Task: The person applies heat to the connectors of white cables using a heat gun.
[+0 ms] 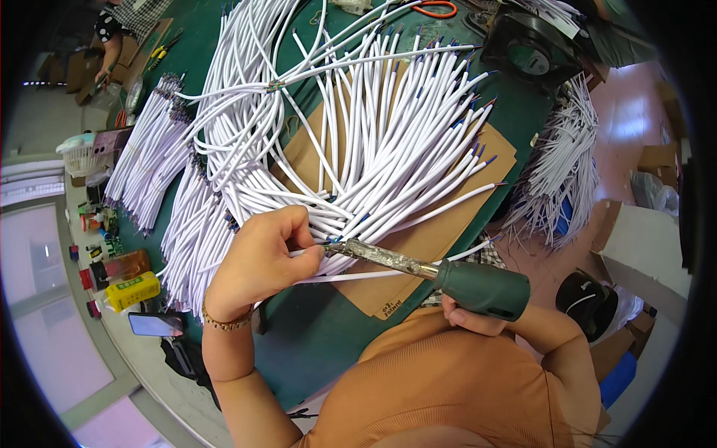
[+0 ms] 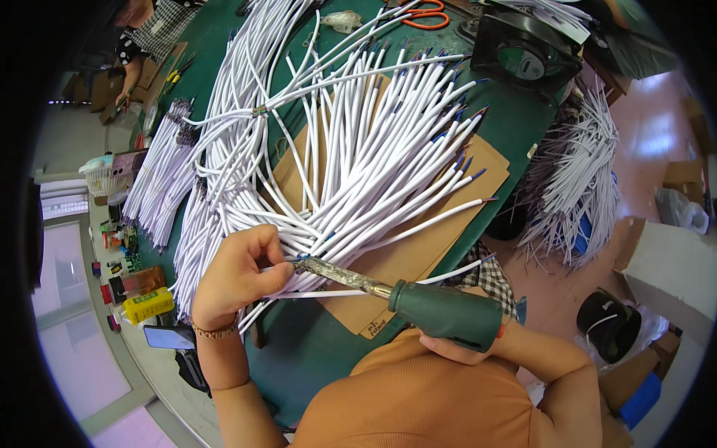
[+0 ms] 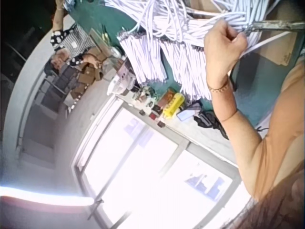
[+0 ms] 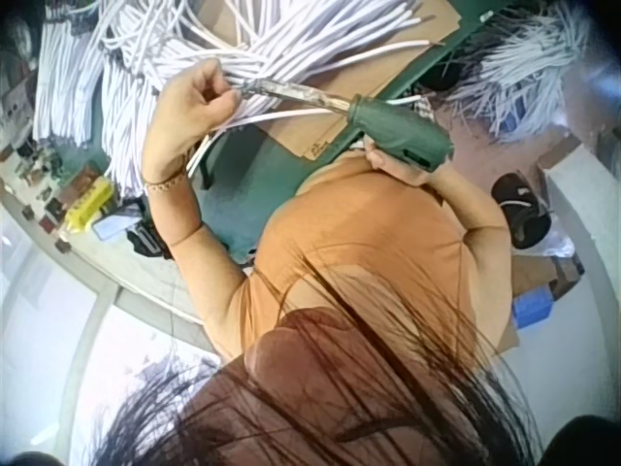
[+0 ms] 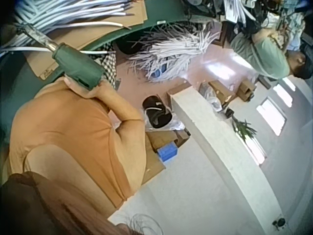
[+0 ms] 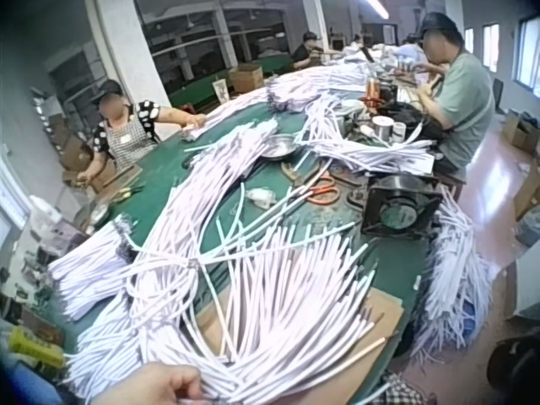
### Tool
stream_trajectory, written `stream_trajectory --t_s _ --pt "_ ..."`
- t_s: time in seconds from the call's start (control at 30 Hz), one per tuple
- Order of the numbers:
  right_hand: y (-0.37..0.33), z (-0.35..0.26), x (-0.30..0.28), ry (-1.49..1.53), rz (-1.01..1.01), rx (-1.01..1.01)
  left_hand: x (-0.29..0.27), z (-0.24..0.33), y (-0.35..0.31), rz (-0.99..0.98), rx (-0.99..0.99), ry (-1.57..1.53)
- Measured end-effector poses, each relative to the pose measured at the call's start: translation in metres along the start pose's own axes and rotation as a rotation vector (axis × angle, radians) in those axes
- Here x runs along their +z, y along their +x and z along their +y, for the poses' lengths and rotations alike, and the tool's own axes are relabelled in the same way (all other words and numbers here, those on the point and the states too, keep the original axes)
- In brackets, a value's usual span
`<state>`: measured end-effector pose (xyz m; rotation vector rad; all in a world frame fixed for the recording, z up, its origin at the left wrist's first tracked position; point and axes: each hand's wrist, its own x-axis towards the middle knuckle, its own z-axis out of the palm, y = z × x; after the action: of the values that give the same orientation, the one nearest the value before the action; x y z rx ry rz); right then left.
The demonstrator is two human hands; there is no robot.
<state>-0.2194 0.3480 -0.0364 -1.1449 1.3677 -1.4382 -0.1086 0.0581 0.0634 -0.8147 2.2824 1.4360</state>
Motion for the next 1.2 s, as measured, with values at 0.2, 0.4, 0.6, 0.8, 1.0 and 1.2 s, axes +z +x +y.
stream_trajectory --t_s 0.2,0.4,0.6,0.8,1.0,1.2 --pt "0.009 -0.017 -0.006 -0.215 -0.088 0.114 -0.001 0.000 0.000 0.031 -0.009 0.031" --pt "0.010 -0.031 -0.012 -0.497 -0.007 0.027 0.001 -0.003 0.001 0.029 0.016 0.005" --pt "0.009 -0.034 -0.012 -0.532 0.024 0.077 0.001 -0.002 0.000 0.020 0.013 -0.035" --pt "0.012 -0.034 -0.013 -0.457 0.044 0.007 -0.001 0.000 0.000 0.008 0.020 -0.020" --pt "0.017 -0.029 -0.013 -0.248 -0.020 0.124 0.007 -0.001 -0.011 0.161 0.236 0.103" --pt "0.069 -0.015 0.016 0.711 0.098 -0.118 0.008 0.019 -0.009 0.427 0.714 0.841"
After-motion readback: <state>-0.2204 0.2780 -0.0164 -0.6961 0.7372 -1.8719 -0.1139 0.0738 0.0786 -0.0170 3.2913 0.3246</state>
